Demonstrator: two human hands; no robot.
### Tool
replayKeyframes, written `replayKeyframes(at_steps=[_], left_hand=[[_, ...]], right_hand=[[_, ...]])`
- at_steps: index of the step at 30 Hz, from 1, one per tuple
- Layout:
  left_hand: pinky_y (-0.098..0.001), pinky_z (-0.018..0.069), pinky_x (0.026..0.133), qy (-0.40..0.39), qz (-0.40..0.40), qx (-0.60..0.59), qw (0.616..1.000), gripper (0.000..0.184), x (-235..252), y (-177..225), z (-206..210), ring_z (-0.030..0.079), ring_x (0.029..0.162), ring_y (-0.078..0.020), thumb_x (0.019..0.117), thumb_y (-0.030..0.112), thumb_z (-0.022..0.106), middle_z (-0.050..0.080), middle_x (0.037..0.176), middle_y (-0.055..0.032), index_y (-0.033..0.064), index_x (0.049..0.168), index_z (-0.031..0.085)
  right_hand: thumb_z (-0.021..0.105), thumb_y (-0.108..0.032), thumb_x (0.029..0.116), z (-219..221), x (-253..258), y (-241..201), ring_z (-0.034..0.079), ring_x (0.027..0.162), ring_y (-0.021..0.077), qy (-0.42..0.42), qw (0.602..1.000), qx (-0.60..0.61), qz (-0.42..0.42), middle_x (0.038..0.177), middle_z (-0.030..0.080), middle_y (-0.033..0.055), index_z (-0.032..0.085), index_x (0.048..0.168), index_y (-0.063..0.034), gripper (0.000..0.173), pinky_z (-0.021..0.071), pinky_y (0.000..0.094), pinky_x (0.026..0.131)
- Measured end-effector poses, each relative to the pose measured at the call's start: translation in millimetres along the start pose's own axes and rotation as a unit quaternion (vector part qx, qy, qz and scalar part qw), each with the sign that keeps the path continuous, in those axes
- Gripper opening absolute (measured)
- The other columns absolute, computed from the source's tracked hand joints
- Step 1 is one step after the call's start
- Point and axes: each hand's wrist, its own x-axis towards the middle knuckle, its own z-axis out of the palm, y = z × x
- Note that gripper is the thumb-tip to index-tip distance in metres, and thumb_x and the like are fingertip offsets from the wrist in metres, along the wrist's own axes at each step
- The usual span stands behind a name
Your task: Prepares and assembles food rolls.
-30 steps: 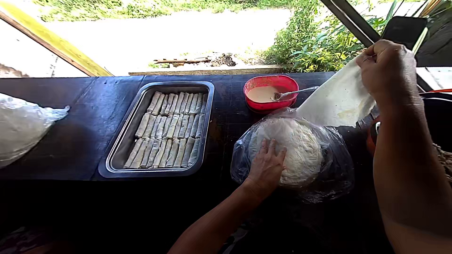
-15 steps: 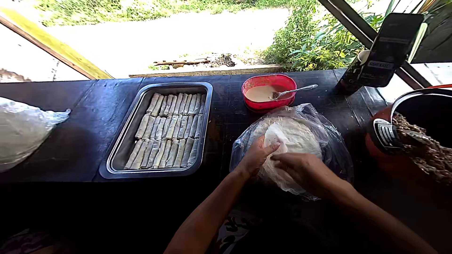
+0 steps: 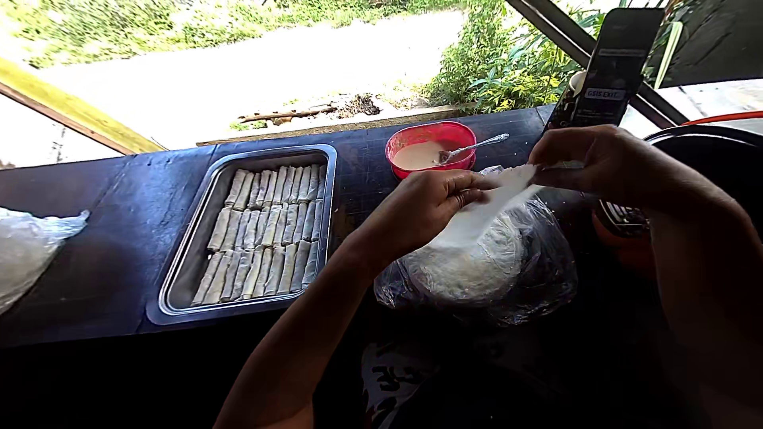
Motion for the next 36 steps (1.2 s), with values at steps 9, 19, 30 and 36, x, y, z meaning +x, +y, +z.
replayKeyframes(at_steps=[9, 19, 30, 36], left_hand=[[-0.0494, 0.0526, 0.105, -0.021, 0.161, 0.159, 0.974, 0.031, -70, -78, 99, 0.068, 0.121, -0.0293, 0.0979, 0.006, 0.055, 0.074, 0.123, -0.0074, 0.0152, 0.118, 0.077], [-0.0341, 0.0519, 0.104, 0.074, 0.215, 0.239, 0.944, 0.028, -92, -98, 141, 0.067, 0.12, -0.0241, 0.1029, 0.01, 0.05, 0.075, 0.119, -0.0063, 0.0146, 0.114, 0.075], [-0.0337, 0.0499, 0.107, 0.086, 0.18, 0.229, 0.953, 0.028, -99, -101, 137, 0.067, 0.121, -0.0244, 0.1042, 0.013, 0.049, 0.075, 0.119, -0.0093, 0.0125, 0.116, 0.075], [-0.0346, 0.0483, 0.108, 0.088, 0.165, 0.228, 0.956, 0.03, -102, -101, 140, 0.066, 0.122, -0.0259, 0.1033, 0.012, 0.047, 0.075, 0.119, -0.0096, 0.0129, 0.113, 0.076]], right_hand=[[0.06, -0.018, 0.0958, -31, -118, 4, 0.072, 0.09, 0.0053, 0.108, 0.974, -0.184, 0.083, 0.103, 0.075, -0.0044, 0.074, 0.111, -0.0149, 0.021, 0.0626, 0.0295, 0.083], [0.074, -0.018, 0.0963, -31, -188, 22, 0.065, 0.102, 0.0484, 0.1, 0.793, -0.369, 0.474, 0.095, 0.071, 0.025, 0.076, 0.096, 0.0025, 0.021, 0.0497, 0.0658, 0.086], [0.061, 0.0, 0.0982, -8, -196, 22, 0.069, 0.077, 0.047, 0.229, 0.79, -0.451, 0.347, 0.087, 0.067, 0.0264, 0.069, 0.099, 0.0075, 0.011, 0.053, 0.0596, 0.06], [0.059, 0.002, 0.0989, 16, -199, 8, 0.069, 0.072, 0.0433, 0.227, 0.773, -0.483, 0.343, 0.085, 0.069, 0.0229, 0.075, 0.113, 0.0007, 0.021, 0.0521, 0.054, 0.054]])
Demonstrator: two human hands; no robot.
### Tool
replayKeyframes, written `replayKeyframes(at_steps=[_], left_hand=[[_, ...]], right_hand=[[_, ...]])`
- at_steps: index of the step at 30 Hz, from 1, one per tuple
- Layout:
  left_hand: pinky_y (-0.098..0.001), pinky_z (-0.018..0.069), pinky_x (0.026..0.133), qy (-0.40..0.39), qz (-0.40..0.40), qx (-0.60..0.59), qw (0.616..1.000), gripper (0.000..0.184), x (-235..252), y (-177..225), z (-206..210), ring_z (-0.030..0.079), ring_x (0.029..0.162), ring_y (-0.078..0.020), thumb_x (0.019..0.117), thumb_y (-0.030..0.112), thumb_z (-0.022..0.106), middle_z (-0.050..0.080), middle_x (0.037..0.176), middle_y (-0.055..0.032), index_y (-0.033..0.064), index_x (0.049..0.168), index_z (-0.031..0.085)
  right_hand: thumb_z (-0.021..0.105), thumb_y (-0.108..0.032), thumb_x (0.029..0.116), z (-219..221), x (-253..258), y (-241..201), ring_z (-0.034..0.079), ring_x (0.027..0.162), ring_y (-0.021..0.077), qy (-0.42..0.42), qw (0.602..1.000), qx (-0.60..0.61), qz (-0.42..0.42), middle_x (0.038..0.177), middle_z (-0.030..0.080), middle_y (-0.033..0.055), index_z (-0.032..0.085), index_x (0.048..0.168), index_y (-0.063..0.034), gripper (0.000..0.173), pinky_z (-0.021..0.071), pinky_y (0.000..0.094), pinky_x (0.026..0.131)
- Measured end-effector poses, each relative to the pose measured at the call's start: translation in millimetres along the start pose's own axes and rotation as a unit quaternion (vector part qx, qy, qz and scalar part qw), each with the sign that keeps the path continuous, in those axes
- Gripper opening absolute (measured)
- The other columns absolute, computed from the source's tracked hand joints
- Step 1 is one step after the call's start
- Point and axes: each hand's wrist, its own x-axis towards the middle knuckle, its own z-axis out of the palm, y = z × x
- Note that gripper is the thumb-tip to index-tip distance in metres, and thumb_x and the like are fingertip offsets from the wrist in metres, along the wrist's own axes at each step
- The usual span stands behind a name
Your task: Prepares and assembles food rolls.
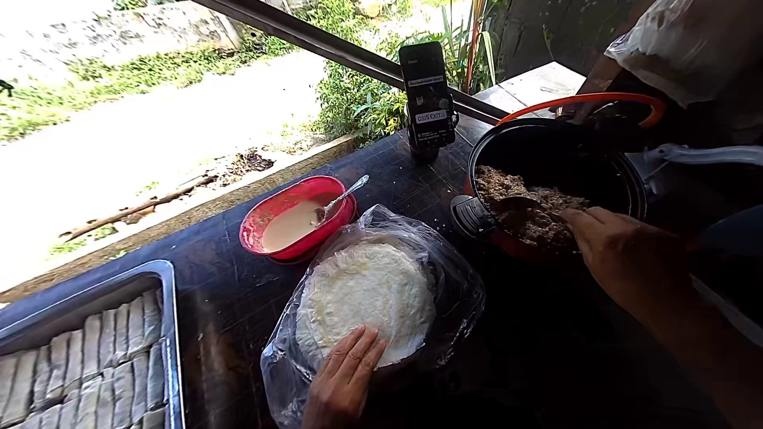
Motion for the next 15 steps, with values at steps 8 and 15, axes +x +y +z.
replayKeyframes(at_steps=[8, 15], left_hand=[[-0.0339, 0.0468, 0.109, 0.002, -0.011, -0.002, 1.0, 0.03, -1, 1, 1, 0.065, 0.124, -0.0244, 0.1041, 0.014, 0.047, 0.074, 0.121, -0.0088, 0.0145, 0.114, 0.075], [-0.0343, 0.0461, 0.11, 0.002, -0.021, -0.012, 1.0, 0.03, -1, 3, 1, 0.064, 0.125, -0.0252, 0.1038, 0.013, 0.047, 0.074, 0.122, -0.0087, 0.0137, 0.114, 0.076]], right_hand=[[0.06, 0.003, 0.0952, -6, -7, -9, 0.068, 0.062, 0.0363, -0.01, 0.999, 0.01, -0.051, 0.079, 0.068, 0.0183, 0.077, 0.11, -0.0004, 0.023, 0.0508, 0.0479, 0.049], [0.058, -0.007, 0.1001, -6, -6, 8, 0.073, 0.078, 0.0394, -0.074, 0.993, 0.086, -0.044, 0.091, 0.074, 0.018, 0.078, 0.11, -0.0044, 0.023, 0.0557, 0.0586, 0.062]])
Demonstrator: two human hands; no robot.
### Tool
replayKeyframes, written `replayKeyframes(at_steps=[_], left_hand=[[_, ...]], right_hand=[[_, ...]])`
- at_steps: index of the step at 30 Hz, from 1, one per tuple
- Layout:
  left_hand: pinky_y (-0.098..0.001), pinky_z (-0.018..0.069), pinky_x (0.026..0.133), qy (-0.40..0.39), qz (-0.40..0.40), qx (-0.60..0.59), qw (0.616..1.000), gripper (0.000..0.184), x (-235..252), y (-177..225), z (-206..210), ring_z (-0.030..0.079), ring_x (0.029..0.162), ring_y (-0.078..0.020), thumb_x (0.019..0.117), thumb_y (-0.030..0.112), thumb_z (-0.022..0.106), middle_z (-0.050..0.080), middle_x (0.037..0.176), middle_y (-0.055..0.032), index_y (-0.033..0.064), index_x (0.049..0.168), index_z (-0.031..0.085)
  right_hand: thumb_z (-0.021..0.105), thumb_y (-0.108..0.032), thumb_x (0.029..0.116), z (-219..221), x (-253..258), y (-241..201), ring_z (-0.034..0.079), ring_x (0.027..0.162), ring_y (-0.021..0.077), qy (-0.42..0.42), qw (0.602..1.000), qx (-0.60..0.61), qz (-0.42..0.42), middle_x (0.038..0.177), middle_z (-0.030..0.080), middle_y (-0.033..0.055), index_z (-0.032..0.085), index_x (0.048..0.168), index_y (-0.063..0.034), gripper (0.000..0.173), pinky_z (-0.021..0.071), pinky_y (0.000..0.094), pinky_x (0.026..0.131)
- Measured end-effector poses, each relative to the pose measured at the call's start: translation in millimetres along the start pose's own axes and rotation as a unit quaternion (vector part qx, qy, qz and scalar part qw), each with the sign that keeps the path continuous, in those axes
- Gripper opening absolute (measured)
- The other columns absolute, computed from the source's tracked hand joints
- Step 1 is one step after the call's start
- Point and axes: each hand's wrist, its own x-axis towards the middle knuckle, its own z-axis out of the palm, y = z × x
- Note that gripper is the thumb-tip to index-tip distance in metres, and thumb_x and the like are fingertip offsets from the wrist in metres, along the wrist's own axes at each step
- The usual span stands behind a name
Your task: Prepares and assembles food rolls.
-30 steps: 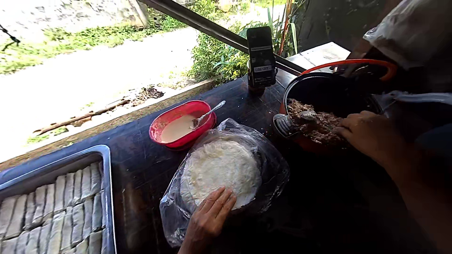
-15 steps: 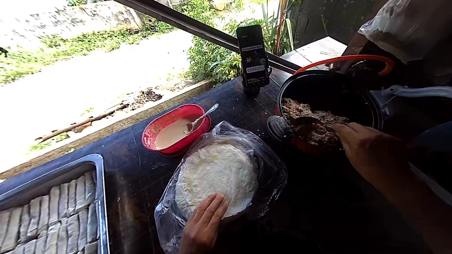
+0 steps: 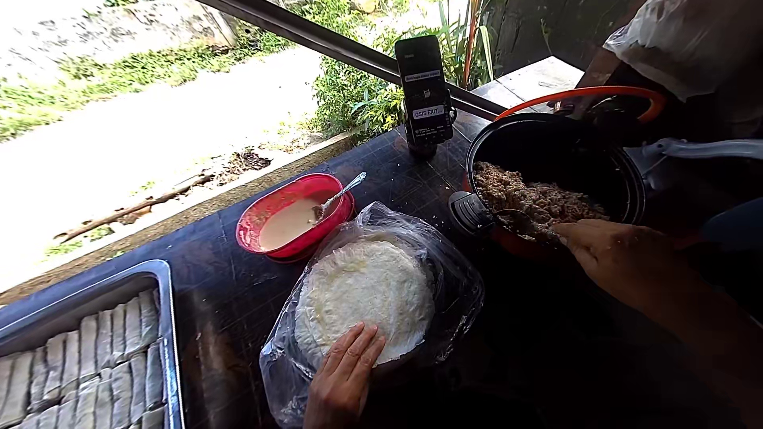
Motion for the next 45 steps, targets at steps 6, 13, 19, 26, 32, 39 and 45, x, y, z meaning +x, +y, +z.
replayKeyframes(at_steps=[6, 13, 19, 26, 32, 39, 45], left_hand=[[-0.0354, 0.0469, 0.109, 0.001, 0.005, -0.004, 1.0, 0.03, 1, -1, -1, 0.065, 0.125, -0.0256, 0.1041, 0.014, 0.047, 0.074, 0.121, -0.0088, 0.0136, 0.114, 0.076], [-0.0339, 0.0507, 0.104, 0.008, 0.02, 0.014, 1.0, 0.03, 9, -2, -2, 0.068, 0.12, -0.023, 0.1034, 0.012, 0.047, 0.075, 0.119, -0.0062, 0.0152, 0.112, 0.075], [-0.0326, 0.0563, 0.096, 0.002, 0.045, 0.031, 0.999, 0.026, 20, 8, -18, 0.074, 0.107, -0.0213, 0.1016, 0.006, 0.051, 0.078, 0.107, -0.0053, 0.0106, 0.108, 0.075], [-0.0363, 0.0534, 0.102, 0.012, 0.036, 0.025, 0.999, 0.023, 0, 20, -11, 0.07, 0.115, -0.0275, 0.1022, 0.004, 0.052, 0.077, 0.113, -0.0106, 0.008, 0.107, 0.075], [-0.0358, 0.052, 0.105, 0.026, 0.017, 0.016, 0.999, 0.023, -6, 22, -6, 0.07, 0.116, -0.0268, 0.1016, 0.005, 0.054, 0.076, 0.115, -0.0097, 0.0102, 0.107, 0.076], [-0.0359, 0.0514, 0.105, 0.042, 0.006, -0.004, 0.999, 0.022, -8, 20, -1, 0.069, 0.118, -0.0261, 0.1011, 0.004, 0.055, 0.076, 0.116, -0.0092, 0.0105, 0.106, 0.076], [-0.0362, 0.0512, 0.106, 0.045, 0.007, -0.003, 0.999, 0.021, -7, 20, -1, 0.069, 0.117, -0.0264, 0.1014, 0.005, 0.055, 0.076, 0.114, -0.0093, 0.0101, 0.104, 0.075]], right_hand=[[0.062, -0.01, 0.1007, -15, 11, 33, 0.061, 0.066, 0.0194, -0.073, 0.978, 0.171, 0.096, 0.079, 0.07, 0.0086, 0.078, 0.106, -0.007, 0.017, 0.0509, 0.0448, 0.064], [0.062, -0.02, 0.0979, -30, 14, 32, 0.046, 0.049, -0.0033, -0.005, 0.95, 0.294, 0.107, 0.066, 0.061, -0.007, 0.076, 0.11, -0.0105, 0.021, 0.0376, 0.0154, 0.045], [0.055, -0.02, 0.0978, 10, 9, -60, 0.059, 0.071, -0.0068, -0.04, 0.915, 0.391, -0.09, 0.088, 0.073, -0.0009, 0.077, 0.11, -0.0053, 0.029, 0.05, 0.0101, 0.065], [0.054, -0.009, 0.0946, 123, -9, -138, 0.072, 0.074, 0.0307, 0.021, 0.941, 0.269, -0.204, 0.088, 0.072, 0.0142, 0.079, 0.113, -0.0073, 0.031, 0.0584, 0.0441, 0.061], [0.049, -0.001, 0.0943, 137, -18, -121, 0.07, 0.074, 0.0335, 0.097, 0.957, 0.16, -0.224, 0.089, 0.073, 0.017, 0.077, 0.119, -0.0066, 0.038, 0.0553, 0.0411, 0.06], [0.047, -0.003, 0.0956, 102, -11, -120, 0.07, 0.068, 0.0312, 0.083, 0.96, 0.151, -0.223, 0.084, 0.072, 0.0155, 0.079, 0.114, -0.0056, 0.037, 0.0514, 0.0391, 0.052], [0.048, -0.004, 0.0928, 109, -5, -142, 0.069, 0.067, 0.0293, 0.06, 0.946, 0.188, -0.257, 0.083, 0.072, 0.013, 0.08, 0.111, -0.0079, 0.037, 0.0516, 0.038, 0.052]])
